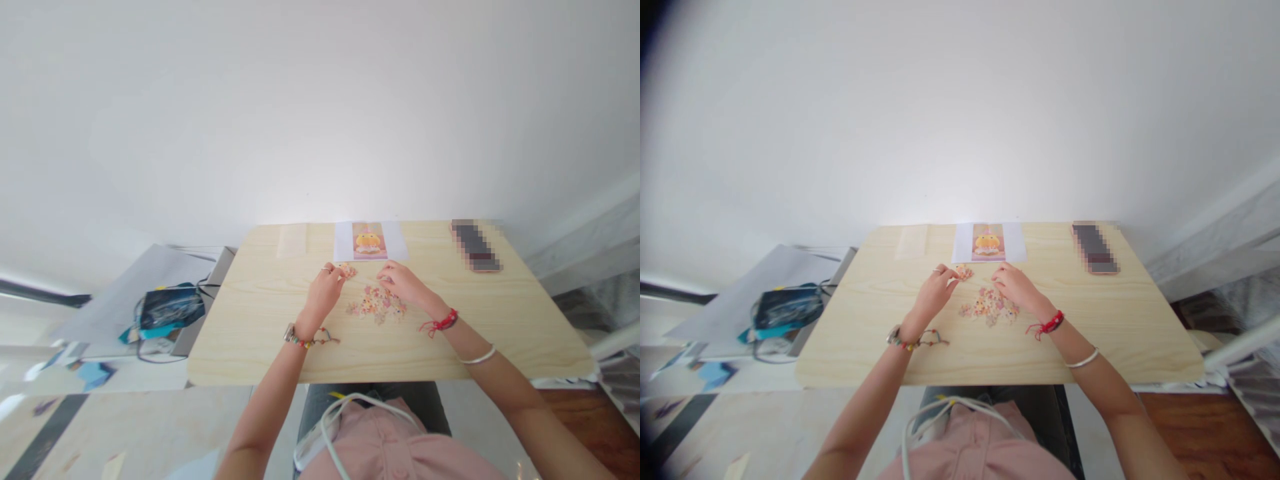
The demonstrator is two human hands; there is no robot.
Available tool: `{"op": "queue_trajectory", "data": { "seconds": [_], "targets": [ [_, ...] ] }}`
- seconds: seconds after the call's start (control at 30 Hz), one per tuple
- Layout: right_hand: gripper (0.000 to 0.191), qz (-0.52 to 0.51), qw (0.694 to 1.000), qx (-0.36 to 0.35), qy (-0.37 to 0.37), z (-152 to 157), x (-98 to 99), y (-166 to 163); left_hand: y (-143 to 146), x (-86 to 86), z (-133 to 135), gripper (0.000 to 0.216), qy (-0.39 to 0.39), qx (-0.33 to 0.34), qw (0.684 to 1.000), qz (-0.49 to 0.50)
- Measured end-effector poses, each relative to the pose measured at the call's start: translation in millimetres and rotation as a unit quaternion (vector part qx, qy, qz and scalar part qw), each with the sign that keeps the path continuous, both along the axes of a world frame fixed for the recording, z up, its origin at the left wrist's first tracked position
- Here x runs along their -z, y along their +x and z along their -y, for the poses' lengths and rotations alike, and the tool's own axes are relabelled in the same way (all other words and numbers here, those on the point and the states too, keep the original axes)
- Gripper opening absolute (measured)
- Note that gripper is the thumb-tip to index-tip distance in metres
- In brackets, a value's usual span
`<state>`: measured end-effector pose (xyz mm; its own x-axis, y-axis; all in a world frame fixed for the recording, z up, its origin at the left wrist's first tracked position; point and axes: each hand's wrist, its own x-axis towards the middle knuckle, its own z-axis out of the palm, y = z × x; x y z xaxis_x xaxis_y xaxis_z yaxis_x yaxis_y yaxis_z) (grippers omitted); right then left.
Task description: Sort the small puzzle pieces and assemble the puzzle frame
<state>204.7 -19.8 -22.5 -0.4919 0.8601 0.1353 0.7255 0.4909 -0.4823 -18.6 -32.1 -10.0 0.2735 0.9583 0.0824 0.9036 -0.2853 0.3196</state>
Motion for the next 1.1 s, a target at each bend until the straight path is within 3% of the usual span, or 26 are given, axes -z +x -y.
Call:
{"op": "queue_trajectory", "data": {
  "seconds": [0.17,0.33,0.57,0.8,1.1],
  "targets": [
    [0.012,0.050,0.998,-0.018,-0.014,10.2,-10.6,-6.4,23.3,1.9,7.0,0.015,-0.046,0.065,0.997,0.002],
    [0.015,0.122,0.992,-0.025,-0.010,11.6,-17.3,-26.9,34.7,0.1,9.0,0.015,-0.056,0.068,0.996,-0.018],
    [0.014,0.199,0.979,-0.026,0.035,9.9,-12.5,-31.0,35.0,3.1,5.7,0.015,-0.054,0.077,0.995,-0.026],
    [0.016,0.184,0.980,-0.021,0.080,9.5,-2.5,-30.1,38.9,-1.9,2.0,0.017,-0.058,0.065,0.996,-0.004],
    [0.014,0.118,0.986,-0.022,0.113,12.4,-14.4,-23.9,26.5,-9.4,-0.6,0.018,-0.008,0.095,0.995,0.017]
  ]
}}
